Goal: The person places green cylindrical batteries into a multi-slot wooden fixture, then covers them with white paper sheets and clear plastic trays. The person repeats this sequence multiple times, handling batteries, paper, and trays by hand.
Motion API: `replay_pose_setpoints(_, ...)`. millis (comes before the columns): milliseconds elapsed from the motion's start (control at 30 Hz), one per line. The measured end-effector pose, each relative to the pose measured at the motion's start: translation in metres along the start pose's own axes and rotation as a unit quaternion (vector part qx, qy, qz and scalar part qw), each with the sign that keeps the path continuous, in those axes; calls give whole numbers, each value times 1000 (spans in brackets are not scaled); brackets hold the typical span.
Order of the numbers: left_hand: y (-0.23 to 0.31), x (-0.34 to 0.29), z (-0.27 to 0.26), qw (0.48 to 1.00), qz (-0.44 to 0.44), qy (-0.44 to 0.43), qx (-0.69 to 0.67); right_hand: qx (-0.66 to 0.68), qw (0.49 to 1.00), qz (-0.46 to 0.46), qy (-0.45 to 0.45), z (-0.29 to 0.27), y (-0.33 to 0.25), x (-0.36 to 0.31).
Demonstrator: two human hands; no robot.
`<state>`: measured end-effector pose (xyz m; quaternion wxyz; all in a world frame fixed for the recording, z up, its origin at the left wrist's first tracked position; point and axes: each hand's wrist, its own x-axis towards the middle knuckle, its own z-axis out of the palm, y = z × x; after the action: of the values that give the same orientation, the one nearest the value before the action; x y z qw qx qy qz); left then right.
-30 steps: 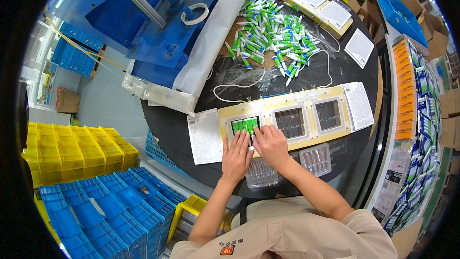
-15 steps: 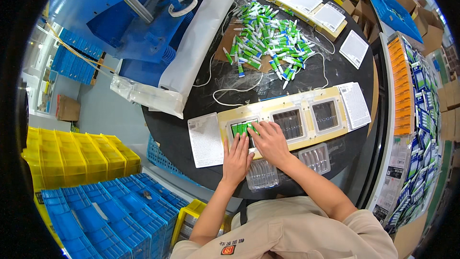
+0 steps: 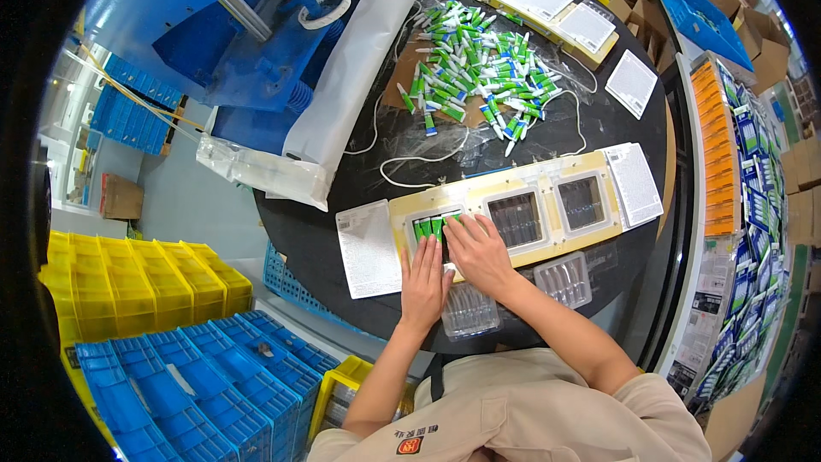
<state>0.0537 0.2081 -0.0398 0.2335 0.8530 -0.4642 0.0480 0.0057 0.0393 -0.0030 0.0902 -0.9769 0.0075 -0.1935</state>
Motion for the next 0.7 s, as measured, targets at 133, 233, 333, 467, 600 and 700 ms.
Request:
replay_pose_setpoints(133, 1, 0, 2, 1000, 3, 6, -6, 2, 1000, 4, 7, 1, -2, 1)
replay_pose_setpoints(233, 0, -1, 3, 1000, 1, 6, -8, 1, 1000, 6, 7, -1, -2, 2)
replay_pose_setpoints(333, -1, -2, 4, 1000, 3, 10, -12, -1, 1000, 8, 15, -3, -2, 3)
replay_pose_setpoints(467, -2, -2, 4, 1000, 9, 18, -6, 9, 1000, 14, 18, -2, -3, 4)
replay_pose_setpoints(600, -2, -1, 4, 1000, 10, 20, -11, 11, 999, 24, 40, 3, -5, 7)
replay_pose_setpoints(700, -2, -2, 4, 1000, 2, 14, -18, 34, 998, 38, 46, 10, -5, 9)
